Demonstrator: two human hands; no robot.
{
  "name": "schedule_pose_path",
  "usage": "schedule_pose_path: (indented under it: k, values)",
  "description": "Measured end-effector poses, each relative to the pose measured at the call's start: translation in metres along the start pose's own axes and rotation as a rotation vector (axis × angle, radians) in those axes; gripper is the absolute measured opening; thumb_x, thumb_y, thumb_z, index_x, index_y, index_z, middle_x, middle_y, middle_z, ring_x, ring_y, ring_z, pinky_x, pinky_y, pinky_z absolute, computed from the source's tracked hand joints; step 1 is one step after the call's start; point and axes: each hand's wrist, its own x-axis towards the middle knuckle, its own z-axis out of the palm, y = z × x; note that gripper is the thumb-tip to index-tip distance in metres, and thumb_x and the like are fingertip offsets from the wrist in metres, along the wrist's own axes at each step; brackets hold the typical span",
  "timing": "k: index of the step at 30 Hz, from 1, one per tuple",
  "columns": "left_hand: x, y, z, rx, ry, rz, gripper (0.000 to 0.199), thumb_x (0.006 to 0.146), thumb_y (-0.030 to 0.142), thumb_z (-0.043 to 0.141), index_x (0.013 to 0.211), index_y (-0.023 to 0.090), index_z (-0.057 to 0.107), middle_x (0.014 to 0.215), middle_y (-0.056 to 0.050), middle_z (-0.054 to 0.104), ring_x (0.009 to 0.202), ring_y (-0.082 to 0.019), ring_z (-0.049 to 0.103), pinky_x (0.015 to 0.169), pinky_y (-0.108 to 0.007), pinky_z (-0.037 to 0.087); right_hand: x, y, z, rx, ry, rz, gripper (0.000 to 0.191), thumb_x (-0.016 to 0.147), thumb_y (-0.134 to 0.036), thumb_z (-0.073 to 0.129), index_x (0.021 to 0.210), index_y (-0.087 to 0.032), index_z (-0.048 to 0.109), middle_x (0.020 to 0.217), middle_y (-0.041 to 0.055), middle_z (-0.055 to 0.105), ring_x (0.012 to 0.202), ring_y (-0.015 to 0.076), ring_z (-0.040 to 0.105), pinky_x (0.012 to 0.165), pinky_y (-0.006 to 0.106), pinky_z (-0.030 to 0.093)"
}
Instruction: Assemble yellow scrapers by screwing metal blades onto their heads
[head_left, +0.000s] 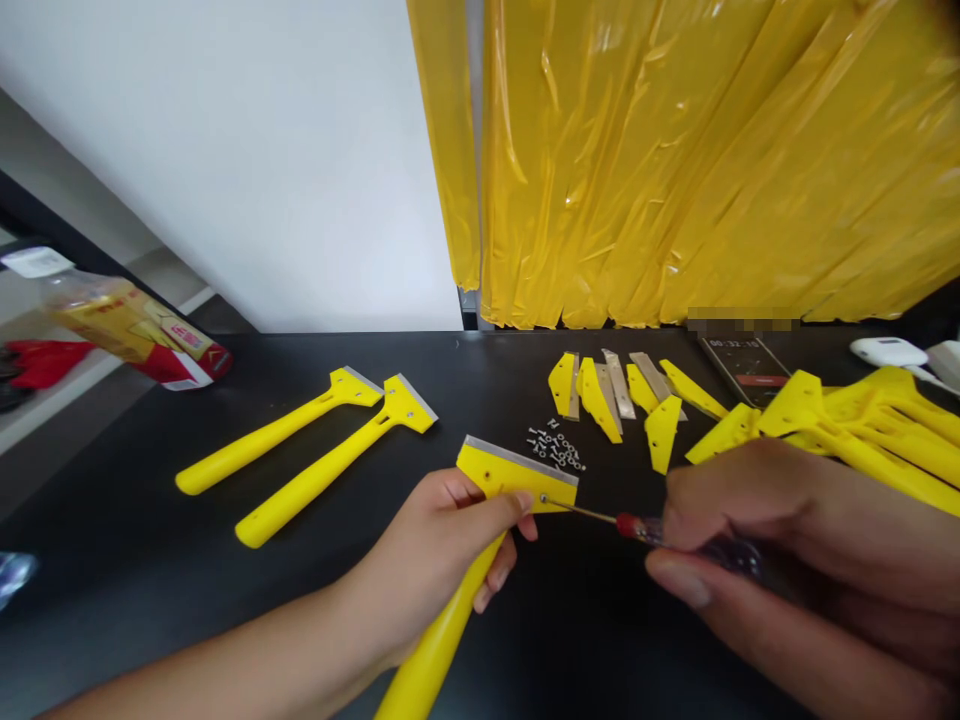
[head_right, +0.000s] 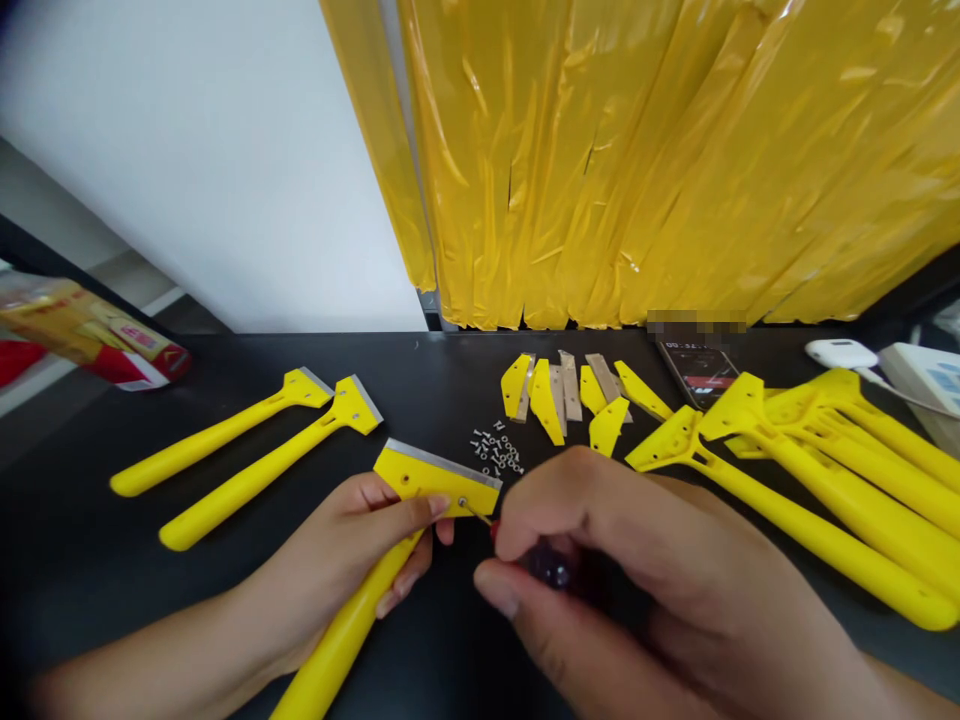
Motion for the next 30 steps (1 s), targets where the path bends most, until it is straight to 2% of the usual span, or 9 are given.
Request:
schedule_pose_path:
  k: [5,7,9,12,19,21,25,28,30]
  values:
    - [0.001,0.001,0.0,0.015,-0.005,0.001,0.033,0.095,0.043,0.067,0.076,0.015,0.069,0.047,0.001,0.055,0.037,-0.008,0.042,0.042,-0.02,0.03,0.004,0.005,-0.003,0.491,-0.307,0.241,0.017,0.104,-0.027,0.066,0.119,-0.033,0.073,0.079,-0.0004,0.082,0.065,0.0184,0.079,0.063,0.028,0.066]
    - [0.0,0.0,0.0,0.019,0.001,-0.002,0.033,0.094,0.043,0.067,0.076,0.015,0.07,0.047,0.001,0.055,0.037,-0.008,0.042,0.042,-0.02,0.03,0.001,0.007,-0.002,0.419,-0.247,0.218,0.022,0.103,-0.023,0.067,0.121,-0.034,0.071,0.082,-0.001,0.082,0.069,0.0185,0.08,0.066,0.028,0.066]
    - [0.0,0.0,-0.001,0.018,-0.005,-0.005,0.033,0.095,0.043,0.066,0.077,0.016,0.07,0.047,0.001,0.055,0.037,-0.008,0.042,0.042,-0.019,0.03,-0.002,0.007,-0.001,0.199,-0.133,0.124,0.022,0.091,-0.016,0.078,0.106,-0.032,0.072,0.078,-0.0026,0.077,0.064,0.0169,0.074,0.059,0.025,0.062]
    - [0.0,0.0,0.0,0.014,-0.016,-0.007,0.032,0.096,0.042,0.066,0.077,0.016,0.07,0.047,0.001,0.055,0.037,-0.008,0.042,0.042,-0.019,0.031,-0.004,0.004,0.0,0.013,-0.126,0.004,0.025,0.08,-0.012,0.083,0.09,-0.029,0.068,0.072,-0.0037,0.069,0.053,0.0142,0.063,0.049,0.023,0.054]
    - [-0.001,0.004,0.002,0.029,-0.015,0.009,0.032,0.096,0.041,0.064,0.076,0.015,0.07,0.047,0.0,0.055,0.038,-0.008,0.042,0.042,-0.02,0.03,0.0,0.006,-0.003,0.386,-0.246,0.267,0.019,0.106,-0.033,0.063,0.122,-0.038,0.071,0.081,-0.0029,0.081,0.068,0.0161,0.078,0.063,0.024,0.064]
    - [-0.001,0.003,0.001,0.033,-0.019,0.001,0.033,0.096,0.042,0.065,0.076,0.015,0.07,0.047,0.001,0.055,0.038,-0.008,0.042,0.042,-0.02,0.031,-0.003,0.008,-0.002,0.263,-0.181,0.197,0.025,0.101,-0.025,0.07,0.122,-0.038,0.07,0.083,-0.0031,0.081,0.071,0.0175,0.078,0.064,0.025,0.064]
    - [0.0,0.0,-0.001,0.034,-0.025,-0.007,0.034,0.096,0.043,0.065,0.078,0.015,0.07,0.047,0.001,0.055,0.038,-0.008,0.043,0.042,-0.02,0.031,-0.006,0.006,0.0,0.025,-0.017,0.036,0.03,0.08,-0.014,0.085,0.097,-0.033,0.069,0.072,-0.0043,0.069,0.054,0.0154,0.063,0.047,0.025,0.053]
    - [-0.001,0.001,-0.001,0.037,-0.024,-0.007,0.034,0.096,0.043,0.066,0.077,0.015,0.07,0.047,0.001,0.055,0.038,-0.008,0.043,0.042,-0.02,0.032,-0.001,0.004,-0.001,0.187,-0.096,0.218,0.009,0.09,-0.026,0.081,0.093,-0.03,0.074,0.065,-0.0033,0.066,0.05,0.0131,0.059,0.045,0.022,0.049]
    - [-0.001,0.002,0.0,0.037,-0.031,-0.006,0.033,0.096,0.042,0.065,0.077,0.015,0.07,0.048,0.001,0.055,0.038,-0.008,0.043,0.042,-0.02,0.032,0.003,0.004,-0.003,0.413,-0.215,0.418,0.016,0.097,-0.043,0.075,0.099,-0.027,0.077,0.067,-0.0004,0.072,0.058,0.0159,0.069,0.056,0.025,0.058]
